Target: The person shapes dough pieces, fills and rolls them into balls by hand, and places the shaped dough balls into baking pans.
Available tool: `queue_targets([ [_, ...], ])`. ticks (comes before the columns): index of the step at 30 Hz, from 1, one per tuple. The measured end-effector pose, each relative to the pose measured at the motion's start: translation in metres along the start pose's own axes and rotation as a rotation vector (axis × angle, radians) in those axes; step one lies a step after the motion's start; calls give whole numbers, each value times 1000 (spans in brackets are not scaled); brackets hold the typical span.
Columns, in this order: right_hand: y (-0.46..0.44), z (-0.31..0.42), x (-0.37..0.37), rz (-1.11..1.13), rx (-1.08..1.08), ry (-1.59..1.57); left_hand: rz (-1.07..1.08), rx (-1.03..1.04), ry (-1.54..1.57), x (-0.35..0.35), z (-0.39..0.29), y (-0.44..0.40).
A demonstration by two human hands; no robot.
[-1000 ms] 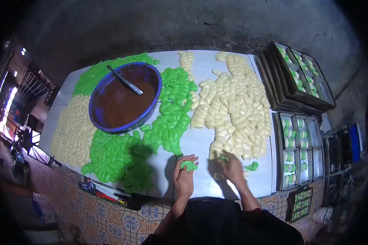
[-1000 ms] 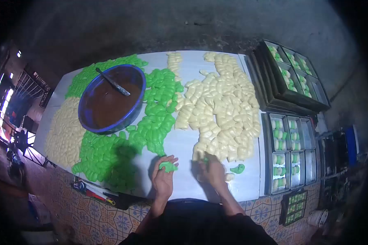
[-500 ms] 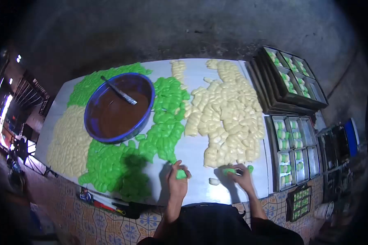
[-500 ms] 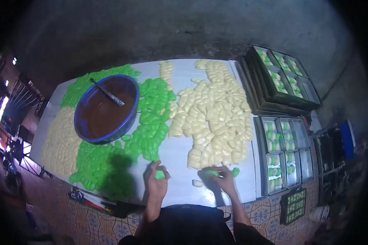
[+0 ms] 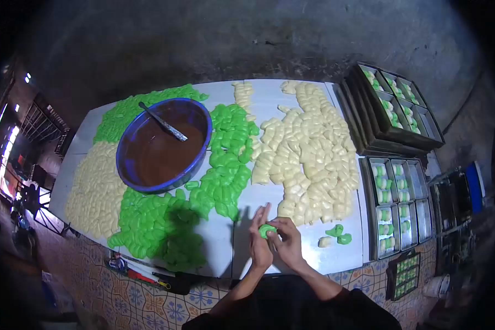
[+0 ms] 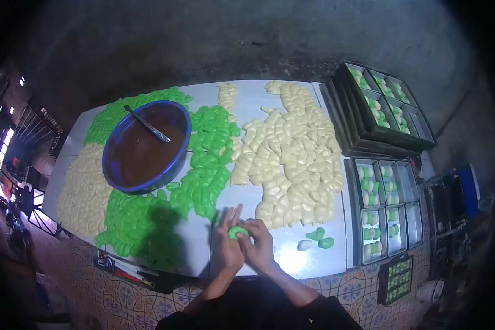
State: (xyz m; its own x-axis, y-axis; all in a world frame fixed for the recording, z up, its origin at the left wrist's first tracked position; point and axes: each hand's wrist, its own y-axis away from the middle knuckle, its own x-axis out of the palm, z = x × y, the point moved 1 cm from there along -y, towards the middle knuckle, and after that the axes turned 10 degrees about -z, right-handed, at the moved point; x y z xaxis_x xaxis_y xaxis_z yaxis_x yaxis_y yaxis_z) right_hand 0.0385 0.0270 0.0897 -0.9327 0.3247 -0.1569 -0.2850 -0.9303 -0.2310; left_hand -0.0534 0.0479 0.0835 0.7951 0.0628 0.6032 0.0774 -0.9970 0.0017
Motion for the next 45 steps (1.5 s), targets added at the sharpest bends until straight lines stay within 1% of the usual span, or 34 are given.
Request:
queue_targets([
  [1, -5, -2, 3, -14, -8, -46, 25, 184, -105, -1, -10, -2],
  [2, -11, -4, 7, -21, -17, -93, 16, 178, -186, -9, -16, -7],
  [3, -17, -5, 6, -64, -122, -92, 2, 166, -268, -23, -23, -9],
  [5, -24, 7, 6, 16, -41, -99, -33, 127, -427, -48, -28, -6],
  [6, -26, 25, 10, 32, -91, -96, -85, 100, -441, -53, -23, -1],
  [9, -28, 0, 20, 169, -63, 45, -239, 29, -530, -58, -8, 11],
  [11, -38, -31, 24, 37, 89, -212, -352, 2, -639, -54, -10, 10],
  [12, -43, -16, 22, 114, -91, -57, -265, -63, -710, -52, -13, 9],
  [13, -47, 4, 19, 191, -273, 97, -265, -212, -349, -52, -8, 6],
  [14, -42, 10, 27, 373, -264, 104, -254, -350, 13, -53, -2, 3],
  [15, -34, -5, 34, 342, -233, -96, -227, -480, 372, -56, 2, 1],
  [17, -41, -15, 38, 359, -350, 63, -132, -606, 546, -60, -2, -10],
  [18, -39, -9, 42, 357, 101, -187, -55, -667, 677, -59, -9, -15],
  [19, -46, -12, 39, 437, 184, -291, 21, -732, 805, -58, -15, -19],
  [20, -52, -15, 35, 512, 276, -387, 300, -662, 883, -54, -23, -35],
  [21, -55, -21, 34, 516, 281, -489, 383, -580, 762, -42, -42, -53],
  [22, -55, -47, 30, 606, 303, -454, 377, -532, 753, -58, -33, -78],
  [23, -60, -36, 30, 518, 289, -430, 482, -462, 670, -64, -54, -117],
  [25, -66, -45, 30, 492, 281, -474, 25, -300, -9, -103, -84, -203],
  [26, -66, -44, 31, 446, 321, -438, -264, -34, -250, -97, -110, -235],
  [27, -66, -43, 33, 398, 357, -404, -270, 116, -709, -121, -115, -274],
  [28, -63, -60, 34, 400, 286, -444, -328, 258, -1173, -145, -120, -312],
  [29, -59, -53, 38, 353, 325, -398, -476, 186, -1468, -181, -94, -343],
  [30, -56, -59, 39, 342, 327, -415, -363, 220, -1458, -181, -91, -340],
  [32, -54, -66, 42, 327, 351, -446, -200, -67, -1393, -178, -93, -344],
  [34, -54, -67, 42, 326, 329, -466, -88, -709, -1230, -174, -106, -346],
  [36, -47, -80, 43, 303, 300, -514, -100, -236, -1480, -153, -114, -322],
  [38, -49, -81, 51, 239, 296, -573, 44, 607, -1848, -142, -107, -283],
  [40, -53, -76, 56, 238, 571, -806, -161, -29, -1295, -94, -126, -236],
  [41, -56, -71, 59, 225, 709, -925, -64, -203, -773, -107, -98, -210],
  [42, -63, -61, 64, 307, 809, -1231, -78, -475, -421, -78, -96, -179],
  [43, -65, -53, 65, 299, 930, -1247, -166, -743, -97, -50, -95, -147],
  [44, -60, -57, 65, 264, 904, -1116, 25, -798, 4, -61, -69, -124],
  [45, -54, -64, 64, 230, 880, -986, -90, -679, -23, -61, -44, -101],
])
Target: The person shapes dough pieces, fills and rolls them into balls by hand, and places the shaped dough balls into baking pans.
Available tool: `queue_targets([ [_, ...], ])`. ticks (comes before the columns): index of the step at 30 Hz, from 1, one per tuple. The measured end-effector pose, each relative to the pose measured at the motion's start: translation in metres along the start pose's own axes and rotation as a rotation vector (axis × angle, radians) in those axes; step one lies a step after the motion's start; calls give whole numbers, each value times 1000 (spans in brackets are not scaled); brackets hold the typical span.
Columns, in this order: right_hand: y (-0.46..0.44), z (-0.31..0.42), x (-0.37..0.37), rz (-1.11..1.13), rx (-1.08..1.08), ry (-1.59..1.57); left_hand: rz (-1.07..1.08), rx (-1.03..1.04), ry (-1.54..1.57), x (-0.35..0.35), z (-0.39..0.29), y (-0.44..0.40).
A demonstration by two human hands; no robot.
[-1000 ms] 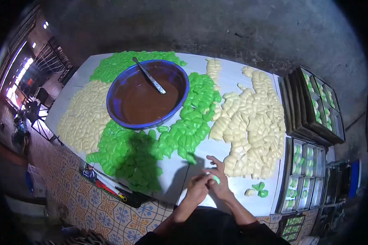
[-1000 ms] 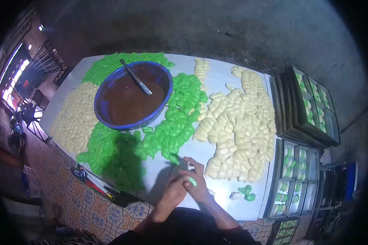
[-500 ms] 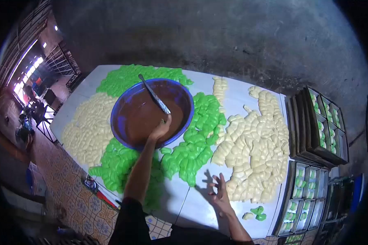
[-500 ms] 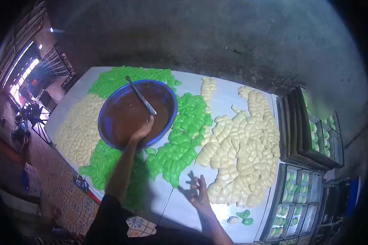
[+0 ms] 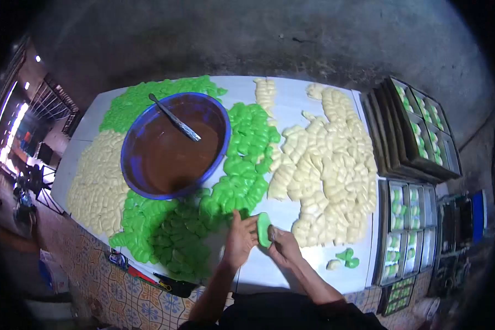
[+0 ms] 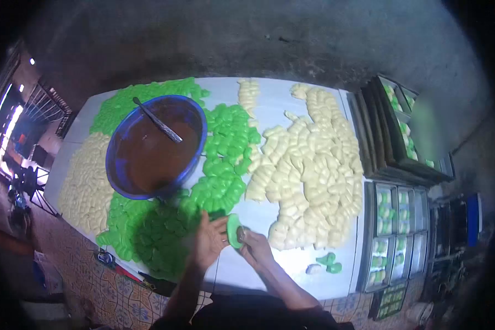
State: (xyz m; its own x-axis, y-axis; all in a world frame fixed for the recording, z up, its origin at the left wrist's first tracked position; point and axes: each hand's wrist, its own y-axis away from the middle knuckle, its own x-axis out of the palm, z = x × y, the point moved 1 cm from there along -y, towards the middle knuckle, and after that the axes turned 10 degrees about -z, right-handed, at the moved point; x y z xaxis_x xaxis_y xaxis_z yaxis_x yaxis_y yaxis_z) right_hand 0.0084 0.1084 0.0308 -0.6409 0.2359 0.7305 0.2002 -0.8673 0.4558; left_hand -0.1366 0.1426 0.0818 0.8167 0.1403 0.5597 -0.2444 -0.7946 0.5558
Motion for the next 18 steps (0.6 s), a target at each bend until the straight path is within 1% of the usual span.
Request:
queue_targets([
  [2, 9, -1, -22, -256, -86, 242, -265, 150, -63, 6, 28, 17],
  [3, 12, -2, -32, -307, -238, 575, -302, 140, -100, 17, 32, 27],
  [4, 24, 7, -19, -270, -513, 864, -339, 135, -132, 26, 34, 37],
  [5, 42, 17, -4, -224, -788, 1150, -251, 101, -63, 5, 55, 25],
  [6, 56, 22, 6, -173, -1064, 1431, -180, 200, -247, 5, 57, 30],
  [7, 63, 21, 0, -120, -935, 1460, -99, 299, -432, 6, 58, 34],
  [8, 68, 22, -7, -77, -972, 1446, -9, 400, -615, 10, 60, 36],
  [9, 69, 27, -13, -34, -1010, 1433, -60, 509, -703, 16, 64, 40],
  [10, 73, 30, -16, 12, -1043, 1419, -41, 491, -642, 16, 72, 40],
  [11, 80, 31, -18, -44, -951, 1189, -25, 468, -582, 13, 82, 37],
  [12, 83, 32, -24, -98, -920, 1040, -9, 447, -525, 13, 88, 36],
  [13, 83, 31, -34, -148, -888, 890, -35, 487, -500, 15, 92, 37],
  [14, 85, 32, -41, -193, -852, 741, -22, 445, -488, 15, 95, 40],
  [16, 103, 43, -29, -168, -893, 905, -1, 360, -460, 21, 98, 50],
  [17, 113, 42, -18, -168, -918, 971, 16, 377, -457, 21, 105, 50],
  [18, 119, 41, -13, -169, -940, 1039, -3, 321, -434, 18, 111, 48],
])
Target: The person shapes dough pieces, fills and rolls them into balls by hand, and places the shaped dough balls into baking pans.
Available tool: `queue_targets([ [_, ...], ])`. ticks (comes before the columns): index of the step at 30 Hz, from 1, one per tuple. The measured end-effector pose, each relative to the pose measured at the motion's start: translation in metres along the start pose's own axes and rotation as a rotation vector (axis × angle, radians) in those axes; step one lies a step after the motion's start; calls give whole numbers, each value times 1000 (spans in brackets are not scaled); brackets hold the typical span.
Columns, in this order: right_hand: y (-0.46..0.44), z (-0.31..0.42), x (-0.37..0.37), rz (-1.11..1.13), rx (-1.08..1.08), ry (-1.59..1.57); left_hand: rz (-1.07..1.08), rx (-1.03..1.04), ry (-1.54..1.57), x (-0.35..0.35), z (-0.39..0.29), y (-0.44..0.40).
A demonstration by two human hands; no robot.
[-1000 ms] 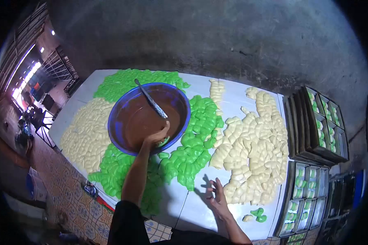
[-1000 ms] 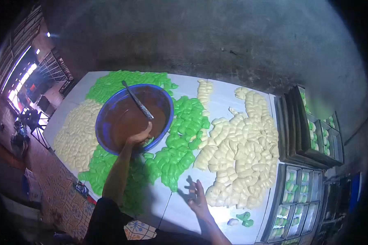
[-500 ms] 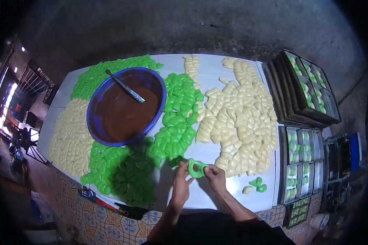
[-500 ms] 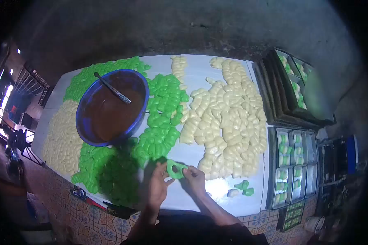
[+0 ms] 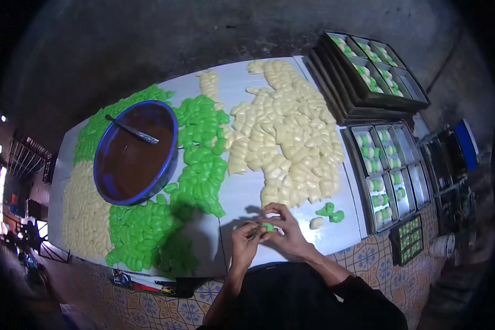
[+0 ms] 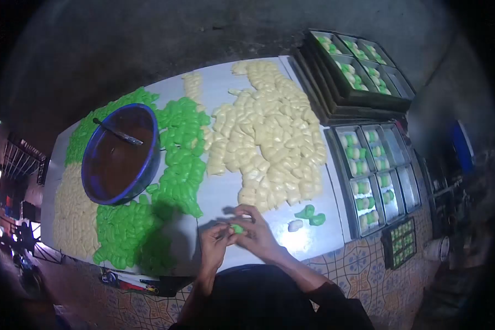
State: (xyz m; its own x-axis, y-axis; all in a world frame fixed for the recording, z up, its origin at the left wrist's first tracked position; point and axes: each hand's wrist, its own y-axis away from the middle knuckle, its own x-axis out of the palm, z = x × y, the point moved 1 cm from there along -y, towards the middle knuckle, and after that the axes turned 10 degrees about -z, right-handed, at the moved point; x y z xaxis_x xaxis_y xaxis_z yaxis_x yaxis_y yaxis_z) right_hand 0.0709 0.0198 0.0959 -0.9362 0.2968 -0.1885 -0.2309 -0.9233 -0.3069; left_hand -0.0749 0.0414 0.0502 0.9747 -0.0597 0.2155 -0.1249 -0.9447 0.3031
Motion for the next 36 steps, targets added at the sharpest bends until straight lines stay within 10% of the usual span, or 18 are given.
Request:
queue_targets([
  [3, 17, -23, -17, 177, 104, 88, -70, -199, 106, 11, 6, 7],
  [9, 31, -29, -29, 103, 284, 182, 133, 162, -241, 17, 29, 15],
  [12, 45, -45, -38, 507, 963, -544, 325, -16, 78, 13, 22, 18],
  [17, 22, -48, -38, 125, 309, 73, -34, 221, 43, 13, 3, 16],
  [20, 33, -105, -39, 293, 164, 194, -192, 96, 89, 3, 7, 3],
  [22, 37, -88, -30, -11, 462, 60, -213, 88, 65, -8, 10, 2],
  [26, 34, -83, -30, 309, 245, 339, -207, 82, -5, -25, 29, 3],
  [32, 51, -56, -86, -161, 43, 1055, -257, 126, 12, -24, 26, 12],
  [36, 72, -101, -83, -193, 303, 563, -85, 176, -138, -20, 38, 5],
])
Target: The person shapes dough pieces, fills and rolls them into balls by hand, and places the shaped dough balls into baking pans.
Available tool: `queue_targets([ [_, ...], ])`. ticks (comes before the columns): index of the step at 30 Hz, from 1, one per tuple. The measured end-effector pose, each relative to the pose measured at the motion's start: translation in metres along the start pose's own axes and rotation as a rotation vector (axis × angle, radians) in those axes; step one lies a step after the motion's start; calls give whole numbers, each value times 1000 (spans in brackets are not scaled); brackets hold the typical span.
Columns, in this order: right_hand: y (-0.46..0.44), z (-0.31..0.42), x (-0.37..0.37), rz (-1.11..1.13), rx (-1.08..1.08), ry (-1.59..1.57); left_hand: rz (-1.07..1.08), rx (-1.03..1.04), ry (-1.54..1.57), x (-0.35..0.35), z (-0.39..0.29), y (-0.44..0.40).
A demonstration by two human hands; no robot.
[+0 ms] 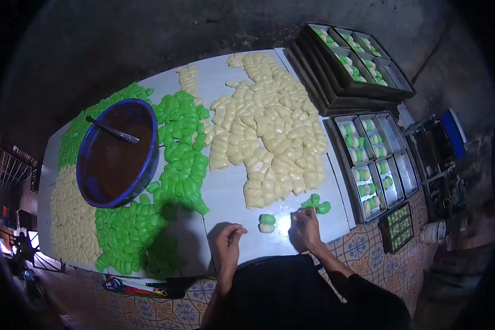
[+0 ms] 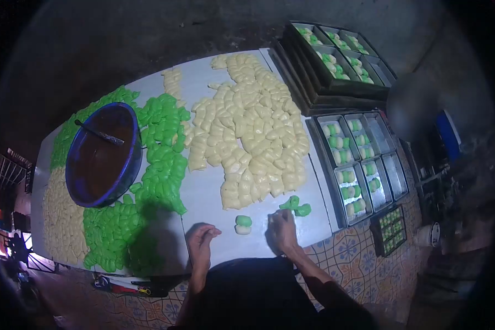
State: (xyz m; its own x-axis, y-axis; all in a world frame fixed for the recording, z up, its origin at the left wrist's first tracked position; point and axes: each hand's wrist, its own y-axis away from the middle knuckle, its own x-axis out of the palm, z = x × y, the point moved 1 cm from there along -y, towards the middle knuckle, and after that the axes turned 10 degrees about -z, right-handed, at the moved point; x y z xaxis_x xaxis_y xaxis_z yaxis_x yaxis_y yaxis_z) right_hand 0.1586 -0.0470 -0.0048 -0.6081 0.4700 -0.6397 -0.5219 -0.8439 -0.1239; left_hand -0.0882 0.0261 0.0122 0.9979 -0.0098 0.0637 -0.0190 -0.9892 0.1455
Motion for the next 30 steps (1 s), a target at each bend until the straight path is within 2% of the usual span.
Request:
queue_targets([
  [1, -7, 6, 4, 51, -16, -133, 60, 27, -66, 4, -5, 2],
  [2, -6, 15, 12, 110, -21, -269, 90, -16, 53, 10, -9, 4],
  [3, -12, 72, -4, 173, 52, -346, 113, -2, 93, 17, -13, 5],
  [6, -24, 135, -3, 343, -55, -573, 170, -2, 72, 22, -43, 2],
  [7, -24, 138, 6, 321, -37, -575, 118, 213, 68, 25, -45, -1],
  [8, -23, 138, 18, 299, -21, -573, 32, 101, 171, 27, -48, 1],
  [11, -30, 135, 51, 350, 62, -623, -168, 109, 48, 17, -39, -1],
  [13, -44, 146, 66, 365, -36, -883, -242, 126, -67, 7, -56, 3],
  [14, -46, 158, 61, 405, -164, -711, -217, 214, 64, 6, -46, 0],
  [16, -41, 184, 56, 500, -516, -482, -1, -209, 649, 3, -28, -7],
  [17, -37, 180, 70, 469, -554, -657, 7, -500, 1083, 2, -27, -7],
  [18, -41, 175, 77, 487, -596, -530, 56, -586, 1264, -3, -44, -5],
  [20, -41, 190, 78, 630, -160, -736, 47, -595, 1289, -6, -52, -8],
  [22, -54, 176, 84, 914, 39, -844, 583, -340, 1519, -19, -69, -34],
  [23, -53, 174, 88, 894, 116, -925, 705, -276, 1430, -26, -84, -52],
  [24, -56, 149, 108, 904, 18, -936, 701, -140, 1334, -38, -82, -80],
  [25, -61, 158, 105, 841, -1, -925, 622, -8, 1184, -60, -101, -114],
  [26, -65, 167, 103, 775, -19, -918, 405, 26, 872, -90, -114, -152],
  [27, -66, 166, 105, 748, 50, -951, 21, 129, 593, -107, -129, -191],
  [28, -68, 162, 109, 700, 33, -896, -288, 68, 31, -138, -146, -226],
  [30, -66, 160, 114, 634, -36, -906, -498, 183, -786, -171, -156, -284],
])
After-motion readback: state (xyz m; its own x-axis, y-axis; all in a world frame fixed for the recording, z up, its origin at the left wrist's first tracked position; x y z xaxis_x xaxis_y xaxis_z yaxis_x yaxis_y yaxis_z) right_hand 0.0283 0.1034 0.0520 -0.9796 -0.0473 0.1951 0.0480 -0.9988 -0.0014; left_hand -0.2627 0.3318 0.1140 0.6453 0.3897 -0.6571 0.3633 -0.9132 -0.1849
